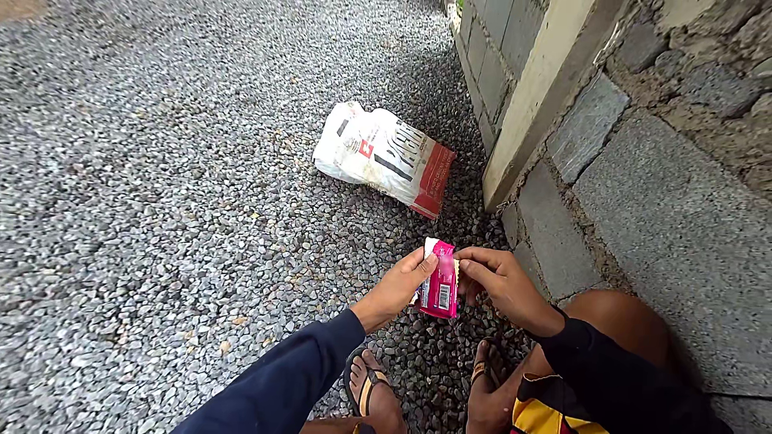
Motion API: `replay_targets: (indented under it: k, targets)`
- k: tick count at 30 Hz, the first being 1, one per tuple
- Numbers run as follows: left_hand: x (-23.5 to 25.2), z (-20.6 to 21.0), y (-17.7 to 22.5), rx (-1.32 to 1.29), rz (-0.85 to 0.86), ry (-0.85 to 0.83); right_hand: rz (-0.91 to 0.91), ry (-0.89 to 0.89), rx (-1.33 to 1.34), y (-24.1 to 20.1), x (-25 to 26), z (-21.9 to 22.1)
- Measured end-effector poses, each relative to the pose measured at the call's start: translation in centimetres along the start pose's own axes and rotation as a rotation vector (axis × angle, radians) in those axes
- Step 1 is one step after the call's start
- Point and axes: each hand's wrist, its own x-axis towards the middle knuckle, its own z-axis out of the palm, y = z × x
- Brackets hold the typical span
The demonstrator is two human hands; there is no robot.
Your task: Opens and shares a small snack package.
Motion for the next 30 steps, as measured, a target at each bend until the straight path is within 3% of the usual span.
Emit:
replay_targets:
  k: [8,16,23,30]
  targets:
    - [0.2,-0.2,-0.4,-0.01,0.012,0.007,-0.02,-0.032,-0.064,0.0,-0.1,0.0]
    - [-0.1,-0.4,0.2,0.057,-0.171,0.07,-0.426,0.092,-0.637,1.7,-0.3,0.5]
    - [-0.3,-0.2,0.8,0.157,-0.347,0.024,-0.6,-0.025,-0.734,2.1,0.1,0.4]
    - [-0.1,-0.9,0.8,0.147,-0.339,0.249,-0.494,-0.029,-0.643,1.3,0.1,-0.2]
